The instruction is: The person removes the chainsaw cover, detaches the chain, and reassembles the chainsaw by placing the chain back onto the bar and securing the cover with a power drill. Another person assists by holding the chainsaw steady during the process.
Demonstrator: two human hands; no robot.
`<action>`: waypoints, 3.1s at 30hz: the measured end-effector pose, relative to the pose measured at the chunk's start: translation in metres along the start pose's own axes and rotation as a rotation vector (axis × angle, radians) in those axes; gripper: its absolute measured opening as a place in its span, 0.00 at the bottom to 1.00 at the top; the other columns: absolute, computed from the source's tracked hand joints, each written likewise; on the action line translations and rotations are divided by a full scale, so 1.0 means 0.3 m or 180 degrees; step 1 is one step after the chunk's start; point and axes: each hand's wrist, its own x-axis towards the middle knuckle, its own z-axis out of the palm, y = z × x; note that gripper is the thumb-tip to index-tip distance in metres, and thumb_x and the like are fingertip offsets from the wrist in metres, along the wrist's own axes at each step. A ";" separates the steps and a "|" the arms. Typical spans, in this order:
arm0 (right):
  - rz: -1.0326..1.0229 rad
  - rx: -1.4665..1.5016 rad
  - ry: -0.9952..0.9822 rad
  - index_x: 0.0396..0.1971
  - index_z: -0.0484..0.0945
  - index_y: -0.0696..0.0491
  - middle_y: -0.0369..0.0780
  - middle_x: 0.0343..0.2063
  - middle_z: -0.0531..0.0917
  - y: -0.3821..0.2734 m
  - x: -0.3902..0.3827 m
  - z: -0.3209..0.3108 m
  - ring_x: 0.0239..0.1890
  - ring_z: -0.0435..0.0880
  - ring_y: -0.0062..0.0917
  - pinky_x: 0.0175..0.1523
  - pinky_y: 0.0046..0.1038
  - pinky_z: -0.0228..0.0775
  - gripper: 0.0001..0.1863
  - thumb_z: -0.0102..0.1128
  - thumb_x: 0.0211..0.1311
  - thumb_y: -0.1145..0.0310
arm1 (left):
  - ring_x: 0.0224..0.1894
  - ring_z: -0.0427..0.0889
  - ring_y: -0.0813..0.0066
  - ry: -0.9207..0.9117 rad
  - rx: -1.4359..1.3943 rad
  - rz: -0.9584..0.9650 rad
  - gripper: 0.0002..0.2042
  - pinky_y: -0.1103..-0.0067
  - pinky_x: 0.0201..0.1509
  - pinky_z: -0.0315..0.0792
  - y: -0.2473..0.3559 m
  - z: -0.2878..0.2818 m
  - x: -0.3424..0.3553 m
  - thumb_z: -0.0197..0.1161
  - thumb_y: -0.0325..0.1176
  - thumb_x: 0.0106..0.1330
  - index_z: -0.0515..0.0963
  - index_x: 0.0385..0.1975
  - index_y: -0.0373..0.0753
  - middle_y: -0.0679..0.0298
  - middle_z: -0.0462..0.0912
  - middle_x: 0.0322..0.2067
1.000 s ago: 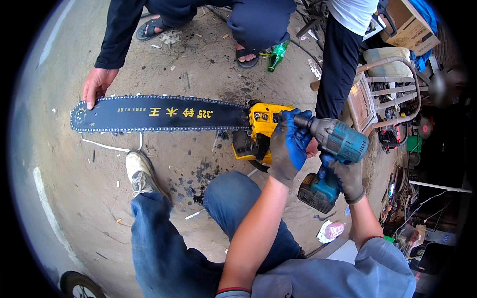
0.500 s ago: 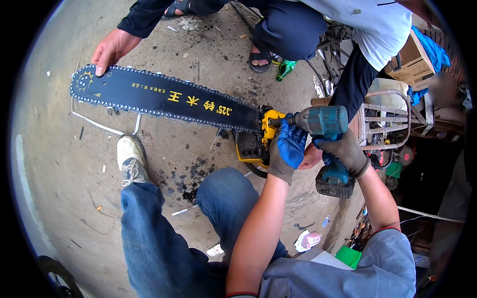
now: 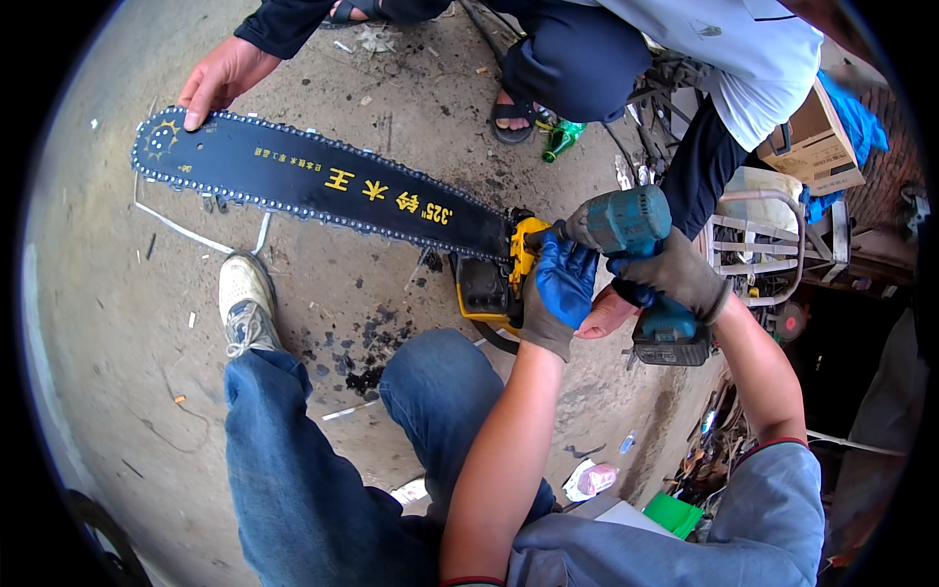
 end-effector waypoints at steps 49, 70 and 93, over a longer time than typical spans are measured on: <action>-0.0180 0.0709 0.0365 0.41 0.83 0.57 0.39 0.39 0.86 0.192 -0.037 0.116 0.41 0.84 0.24 0.50 0.27 0.75 0.13 0.68 0.55 0.74 | 0.61 0.73 0.67 0.0125 0.0286 -0.0177 0.18 0.69 0.69 0.63 -0.005 -0.016 0.010 0.52 0.45 0.76 0.72 0.59 0.45 0.65 0.77 0.55; 0.0531 0.1427 0.0679 0.43 0.80 0.59 0.37 0.30 0.85 0.105 -0.120 0.090 0.21 0.80 0.18 0.26 0.20 0.75 0.13 0.65 0.57 0.75 | 0.60 0.73 0.64 0.0177 0.0495 -0.0343 0.17 0.65 0.69 0.63 -0.070 -0.009 0.015 0.49 0.46 0.76 0.74 0.55 0.44 0.63 0.77 0.56; 0.0621 0.1610 0.0717 0.42 0.83 0.57 0.34 0.32 0.85 0.194 -0.101 0.165 0.30 0.82 0.16 0.36 0.22 0.77 0.12 0.66 0.58 0.73 | 0.57 0.76 0.64 0.0078 0.0426 -0.0682 0.19 0.69 0.65 0.68 -0.048 -0.065 0.041 0.49 0.46 0.77 0.72 0.57 0.40 0.59 0.77 0.54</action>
